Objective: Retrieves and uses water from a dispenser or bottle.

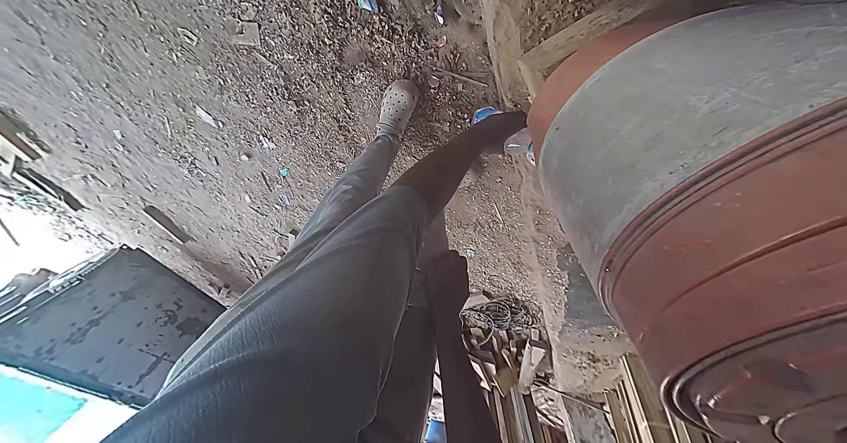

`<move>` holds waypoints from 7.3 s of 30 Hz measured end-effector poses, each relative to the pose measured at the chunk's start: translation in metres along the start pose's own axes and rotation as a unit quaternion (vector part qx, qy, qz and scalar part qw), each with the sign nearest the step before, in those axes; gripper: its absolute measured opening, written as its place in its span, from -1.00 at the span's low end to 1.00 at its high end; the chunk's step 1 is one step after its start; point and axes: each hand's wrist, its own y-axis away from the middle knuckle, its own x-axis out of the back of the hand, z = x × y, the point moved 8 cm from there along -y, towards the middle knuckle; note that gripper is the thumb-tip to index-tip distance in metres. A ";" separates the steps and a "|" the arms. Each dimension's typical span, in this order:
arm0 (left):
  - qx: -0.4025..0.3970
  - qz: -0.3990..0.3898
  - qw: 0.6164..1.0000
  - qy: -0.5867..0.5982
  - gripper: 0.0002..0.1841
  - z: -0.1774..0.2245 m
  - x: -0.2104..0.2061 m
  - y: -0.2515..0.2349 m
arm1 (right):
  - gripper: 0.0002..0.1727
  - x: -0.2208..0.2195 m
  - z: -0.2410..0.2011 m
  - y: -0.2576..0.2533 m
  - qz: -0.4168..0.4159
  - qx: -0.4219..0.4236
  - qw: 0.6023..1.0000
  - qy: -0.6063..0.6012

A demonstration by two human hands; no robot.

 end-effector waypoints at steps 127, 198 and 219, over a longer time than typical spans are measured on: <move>-0.008 0.037 0.997 0.060 -0.09 -0.002 0.005 0.005 | -0.62 0.023 -0.014 -0.020 0.007 0.006 1.000 0.004; 0.007 0.027 0.998 0.053 -0.15 0.005 0.010 0.011 | -0.62 0.024 -0.012 -0.025 -0.017 -0.013 1.000 0.013; 0.009 0.024 0.999 0.045 -0.10 0.005 0.018 0.009 | -0.49 0.163 -0.122 -0.089 0.129 -0.029 0.649 -0.749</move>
